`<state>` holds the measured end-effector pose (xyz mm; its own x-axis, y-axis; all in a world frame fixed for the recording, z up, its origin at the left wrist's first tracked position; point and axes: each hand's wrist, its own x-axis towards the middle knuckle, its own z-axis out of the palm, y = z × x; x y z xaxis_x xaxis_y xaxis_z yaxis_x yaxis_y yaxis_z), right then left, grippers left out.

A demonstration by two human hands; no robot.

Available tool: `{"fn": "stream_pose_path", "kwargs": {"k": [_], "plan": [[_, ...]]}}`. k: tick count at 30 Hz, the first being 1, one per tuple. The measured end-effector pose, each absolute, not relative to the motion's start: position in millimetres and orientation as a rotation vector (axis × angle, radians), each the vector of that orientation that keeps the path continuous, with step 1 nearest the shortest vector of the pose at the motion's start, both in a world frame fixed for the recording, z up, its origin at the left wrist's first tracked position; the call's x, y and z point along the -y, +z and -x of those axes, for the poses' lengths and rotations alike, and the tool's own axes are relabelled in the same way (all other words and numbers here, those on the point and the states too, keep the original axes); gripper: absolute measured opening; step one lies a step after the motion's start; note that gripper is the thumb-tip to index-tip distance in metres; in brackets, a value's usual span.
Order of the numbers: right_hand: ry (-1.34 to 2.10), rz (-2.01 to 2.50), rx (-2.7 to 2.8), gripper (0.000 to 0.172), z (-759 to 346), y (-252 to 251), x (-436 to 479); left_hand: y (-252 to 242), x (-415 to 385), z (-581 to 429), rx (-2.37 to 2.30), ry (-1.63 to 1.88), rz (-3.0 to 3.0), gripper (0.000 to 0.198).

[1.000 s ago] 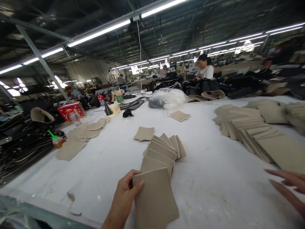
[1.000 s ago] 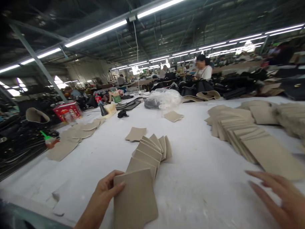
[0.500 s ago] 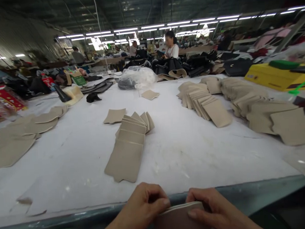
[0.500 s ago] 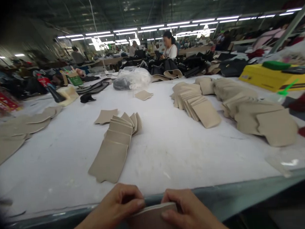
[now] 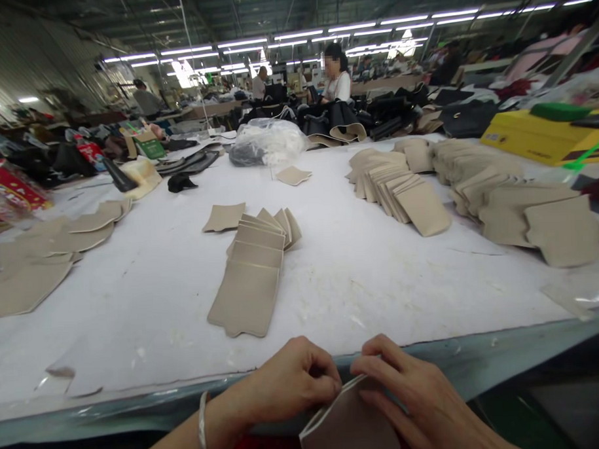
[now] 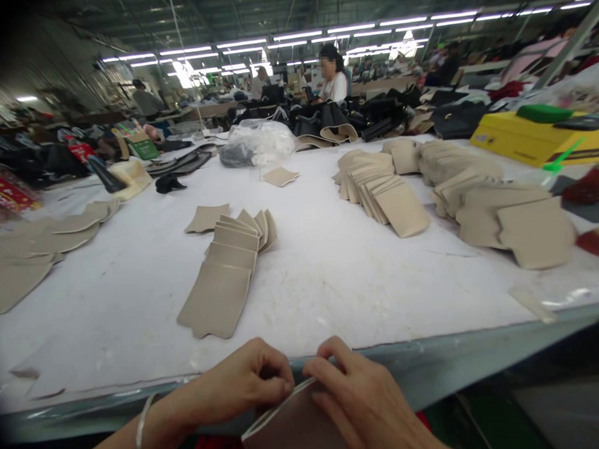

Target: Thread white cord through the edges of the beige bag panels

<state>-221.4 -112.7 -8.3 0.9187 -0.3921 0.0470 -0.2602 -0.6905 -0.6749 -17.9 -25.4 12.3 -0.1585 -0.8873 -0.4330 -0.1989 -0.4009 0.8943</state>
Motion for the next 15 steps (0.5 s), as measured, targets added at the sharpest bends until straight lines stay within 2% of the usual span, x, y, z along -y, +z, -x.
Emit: {"fn": "stream_pose_path", "kwargs": {"k": [4, 9, 10, 12, 15], "plan": [[-0.353, 2.550, -0.305, 0.019, 219.5, -5.8, 106.1, 2.3, 24.4, 20.7, 1.061, -1.692, -1.480, 0.015], [-0.622, 2.650, -0.289, 0.007, 216.4, -15.3, 101.3, 1.1, 23.6, 27.5, 1.071, -1.645, -1.575, 0.015], [-0.700, 2.690, -0.271, 0.010, 215.1, -17.6, 101.5, 0.8, 24.5, 28.4, 1.090, -1.628, -1.614, 0.016], [-0.875, 2.782, -0.216, 0.029, 212.5, -20.1, 103.2, -0.4, 27.1, 29.5, 1.130, -1.589, -1.693, 0.018], [-0.926, 2.878, -0.164, 0.044, 210.5, -17.1, 106.0, -4.6, 30.0, 29.7, 1.185, -1.550, -1.762, 0.019]]}}
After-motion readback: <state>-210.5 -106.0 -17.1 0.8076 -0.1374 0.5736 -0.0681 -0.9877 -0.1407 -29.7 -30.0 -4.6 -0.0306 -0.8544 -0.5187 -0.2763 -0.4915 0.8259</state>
